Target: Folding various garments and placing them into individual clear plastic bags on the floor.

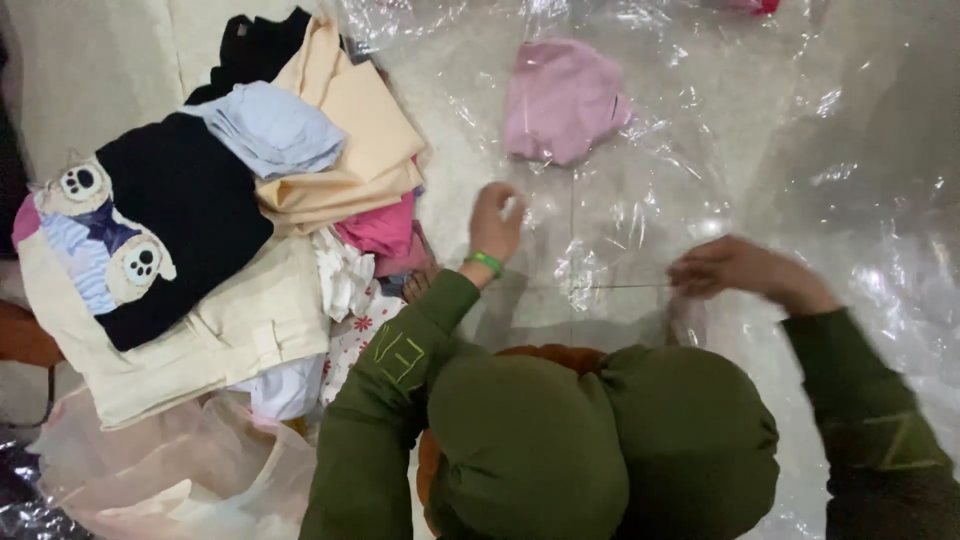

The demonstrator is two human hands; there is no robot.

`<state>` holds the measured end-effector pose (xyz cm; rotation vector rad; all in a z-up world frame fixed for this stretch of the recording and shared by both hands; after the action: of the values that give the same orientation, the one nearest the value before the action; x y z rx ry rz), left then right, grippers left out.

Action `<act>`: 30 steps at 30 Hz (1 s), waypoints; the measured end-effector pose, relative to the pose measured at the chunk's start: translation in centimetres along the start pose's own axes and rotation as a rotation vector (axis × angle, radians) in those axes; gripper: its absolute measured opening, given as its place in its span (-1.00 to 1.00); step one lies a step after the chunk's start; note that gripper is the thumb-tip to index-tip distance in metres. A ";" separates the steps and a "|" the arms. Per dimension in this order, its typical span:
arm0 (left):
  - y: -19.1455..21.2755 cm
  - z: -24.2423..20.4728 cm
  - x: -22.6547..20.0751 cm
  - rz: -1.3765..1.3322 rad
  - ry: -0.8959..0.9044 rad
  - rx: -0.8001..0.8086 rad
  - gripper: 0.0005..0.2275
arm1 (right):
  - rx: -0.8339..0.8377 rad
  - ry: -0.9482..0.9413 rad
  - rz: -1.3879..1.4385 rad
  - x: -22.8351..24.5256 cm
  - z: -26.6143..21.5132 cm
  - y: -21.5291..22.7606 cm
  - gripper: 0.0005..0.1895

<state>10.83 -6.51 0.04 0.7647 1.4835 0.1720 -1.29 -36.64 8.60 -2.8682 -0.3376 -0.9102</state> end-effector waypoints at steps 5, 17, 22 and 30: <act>-1.4 -2.1 7.7 -0.417 0.928 0.022 -0.62 | -0.536 0.243 -0.265 10.1 -3.0 8.9 -0.64; -2.1 -2.8 6.0 -0.619 1.010 0.020 -0.81 | -0.132 0.392 0.491 20.1 1.5 1.0 -0.78; 4.6 -1.5 -2.3 0.004 0.067 -0.302 -0.47 | -0.160 0.560 0.555 27.5 -5.5 -2.3 -0.53; 7.1 -1.9 -15.6 0.394 -0.439 -0.364 -0.25 | -0.182 0.858 0.629 32.5 -8.5 -4.8 -0.78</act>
<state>9.57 -8.94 17.07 0.7311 0.8440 0.5227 18.69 -27.71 34.59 -2.1462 0.6998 -1.8793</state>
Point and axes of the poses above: each hand's wrist, its own z-axis towards the middle knuckle, its own y-axis out of the back of the hand, x = y × z, the point moved 10 cm from there along z, towards the middle knuckle, and after that the axes turned 6 degrees about z, right-handed, at the moved point
